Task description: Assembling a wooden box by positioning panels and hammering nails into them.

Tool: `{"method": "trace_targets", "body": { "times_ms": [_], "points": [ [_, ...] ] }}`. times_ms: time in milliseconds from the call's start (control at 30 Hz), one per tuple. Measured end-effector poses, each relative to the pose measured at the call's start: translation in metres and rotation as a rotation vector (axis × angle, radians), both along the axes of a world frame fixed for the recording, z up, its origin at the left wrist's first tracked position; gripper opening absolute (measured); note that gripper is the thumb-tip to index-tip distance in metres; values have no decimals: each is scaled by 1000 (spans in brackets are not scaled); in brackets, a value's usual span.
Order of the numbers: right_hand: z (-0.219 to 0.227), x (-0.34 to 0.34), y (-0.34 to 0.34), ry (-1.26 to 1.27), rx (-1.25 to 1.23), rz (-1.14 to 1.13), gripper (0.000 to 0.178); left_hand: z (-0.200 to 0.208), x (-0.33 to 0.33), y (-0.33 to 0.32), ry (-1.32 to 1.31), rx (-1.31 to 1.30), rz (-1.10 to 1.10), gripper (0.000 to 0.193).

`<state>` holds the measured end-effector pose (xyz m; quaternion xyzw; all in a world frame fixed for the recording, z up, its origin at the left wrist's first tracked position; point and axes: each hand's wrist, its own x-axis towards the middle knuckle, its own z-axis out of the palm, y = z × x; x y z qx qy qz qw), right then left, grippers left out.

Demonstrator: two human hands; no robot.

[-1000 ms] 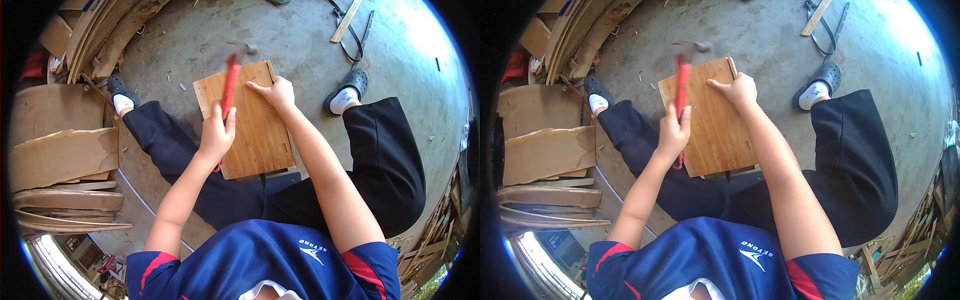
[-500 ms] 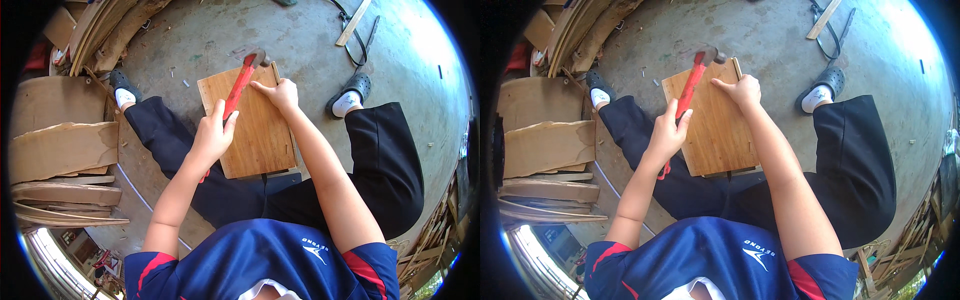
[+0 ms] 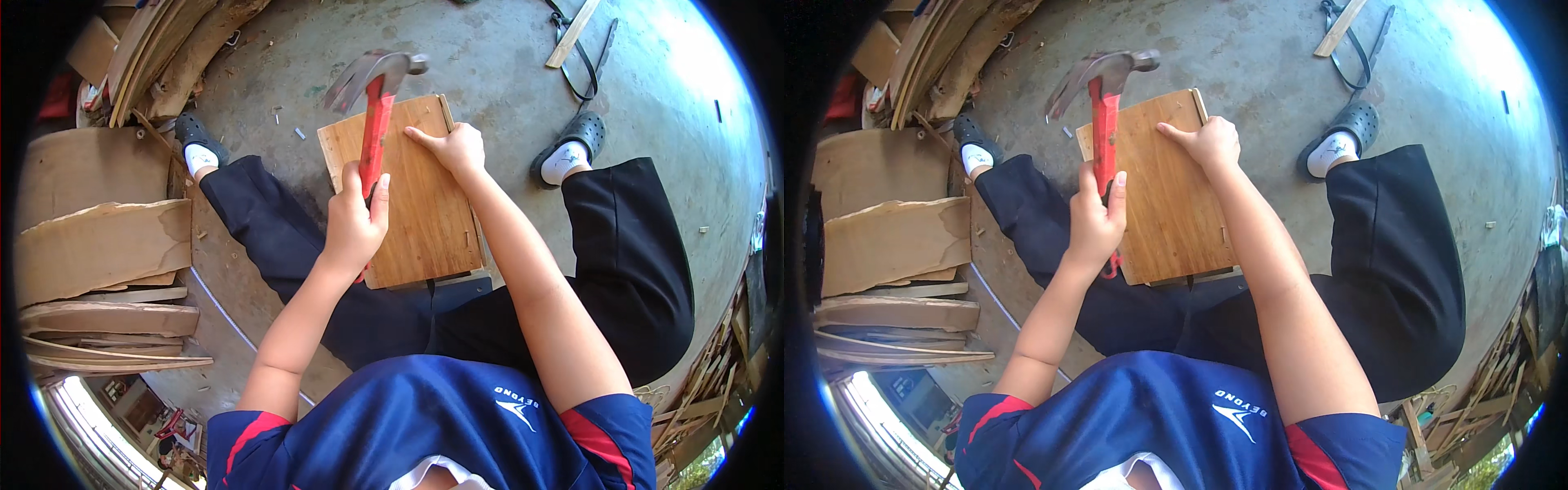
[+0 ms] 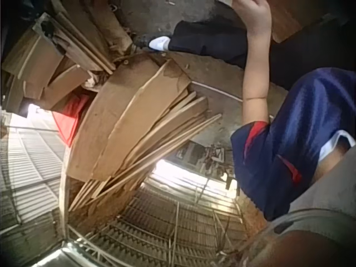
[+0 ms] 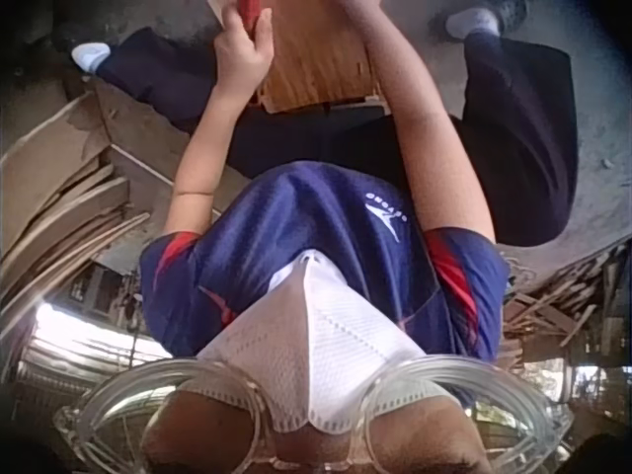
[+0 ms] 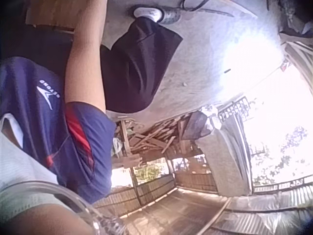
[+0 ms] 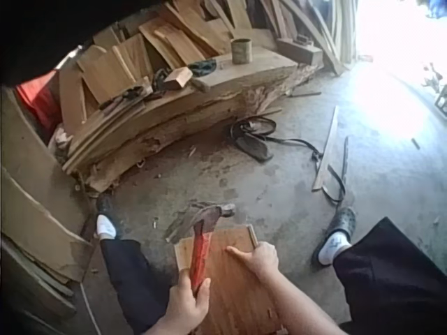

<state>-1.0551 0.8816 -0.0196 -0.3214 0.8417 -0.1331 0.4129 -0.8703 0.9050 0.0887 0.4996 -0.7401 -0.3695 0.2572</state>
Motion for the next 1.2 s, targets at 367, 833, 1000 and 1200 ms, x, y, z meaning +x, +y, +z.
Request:
{"method": "trace_targets", "body": {
  "times_ms": [367, 833, 1000, 1200],
  "points": [
    [0, 3, 0, 20, -57, -11, 91, -1, 2, -1, 14, -108, 42, 20],
    [0, 3, -1, -5, 25, 23, 91, -25, 8, 8, -113, -40, -35, 19],
    [-7, -1, 1, 42, -12, 11, 91, 0, 11, -10, -236, 117, -188, 22],
    [3, 6, -2, 1, 7, 5, 92, -12, 6, 6, -77, -33, -50, 22]
  ]
}}
